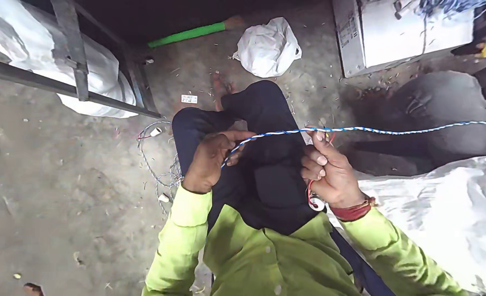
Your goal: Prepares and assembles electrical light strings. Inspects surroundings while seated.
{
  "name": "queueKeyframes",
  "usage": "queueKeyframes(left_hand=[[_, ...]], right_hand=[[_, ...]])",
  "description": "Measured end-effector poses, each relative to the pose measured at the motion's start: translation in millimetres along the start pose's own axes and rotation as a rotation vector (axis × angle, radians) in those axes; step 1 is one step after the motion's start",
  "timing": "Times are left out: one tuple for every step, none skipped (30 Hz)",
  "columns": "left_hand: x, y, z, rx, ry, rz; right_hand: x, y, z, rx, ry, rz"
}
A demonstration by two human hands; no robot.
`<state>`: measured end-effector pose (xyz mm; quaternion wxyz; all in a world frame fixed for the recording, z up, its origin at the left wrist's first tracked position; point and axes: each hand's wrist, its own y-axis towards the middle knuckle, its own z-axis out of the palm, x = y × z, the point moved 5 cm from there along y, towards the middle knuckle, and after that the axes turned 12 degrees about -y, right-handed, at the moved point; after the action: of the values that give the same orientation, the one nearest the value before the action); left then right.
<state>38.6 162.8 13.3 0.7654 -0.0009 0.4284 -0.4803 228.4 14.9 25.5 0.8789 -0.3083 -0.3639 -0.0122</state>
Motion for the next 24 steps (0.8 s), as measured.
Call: queueKeyframes(left_hand=[[2, 0, -1, -0.008, 0.026, 0.011], [3, 0, 0, -0.020, 0.068, 0.024], [3, 0, 2, -0.032, 0.129, 0.032], [3, -1, 5, -0.027, 0.203, 0.032], [2, -1, 11, 0.010, 0.268, 0.025], [1, -1, 19, 0.063, 0.322, 0.024], [0, 1, 28, 0.123, 0.369, 0.032], [-1, 3, 39, 0.180, 0.412, 0.039], [-1, 7, 49, 0.234, 0.434, 0.038], [-1, 10, 58, 0.278, 0.420, 0.026], [-1, 15, 65, 0.299, 0.382, 0.006], [0, 18, 70, 0.301, 0.344, -0.015], [2, 21, 72, 0.281, 0.309, -0.031], [4, 23, 71, 0.250, 0.277, -0.041], [7, 25, 69, 0.212, 0.248, -0.047], [9, 26, 65, 0.176, 0.228, -0.055], [12, 27, 63, 0.140, 0.213, -0.063], [14, 27, 61, 0.112, 0.199, -0.070], [15, 27, 61, 0.101, 0.187, -0.069], [17, 25, 63, 0.100, 0.178, -0.065], [17, 24, 65, 0.112, 0.174, -0.062], [18, 22, 67, 0.136, 0.168, -0.056], [19, 18, 70, 0.174, 0.163, -0.048], [20, 14, 72, 0.231, 0.175, -0.030]], right_hand=[[1, 0, 0, -0.014, -0.029, -0.030], [3, -1, 0, -0.022, -0.061, -0.063], [5, -2, 0, -0.035, -0.094, -0.097], [7, -3, 1, -0.048, -0.122, -0.124], [9, -3, 1, -0.057, -0.144, -0.143], [9, -4, 2, -0.059, -0.162, -0.155], [9, -4, 3, -0.056, -0.176, -0.165], [9, -4, 4, -0.050, -0.187, -0.167], [8, -4, 4, -0.044, -0.197, -0.170], [7, -3, 5, -0.040, -0.204, -0.171], [7, -2, 6, -0.038, -0.210, -0.173], [7, -2, 5, -0.042, -0.212, -0.170], [8, -2, 4, -0.049, -0.218, -0.168], [9, -3, 2, -0.056, -0.228, -0.163], [9, -3, 0, -0.053, -0.236, -0.151], [8, -3, -3, -0.035, -0.239, -0.129], [5, -3, -6, -0.009, -0.240, -0.106], [2, -2, -8, 0.022, -0.238, -0.087], [-1, -2, -9, 0.044, -0.228, -0.069], [-5, -1, -9, 0.059, -0.214, -0.046], [-8, 0, -8, 0.077, -0.204, -0.022], [-10, 1, -7, 0.094, -0.200, -0.008], [-10, 1, -5, 0.116, -0.194, -0.007], [-9, 3, -3, 0.139, -0.199, -0.008]])
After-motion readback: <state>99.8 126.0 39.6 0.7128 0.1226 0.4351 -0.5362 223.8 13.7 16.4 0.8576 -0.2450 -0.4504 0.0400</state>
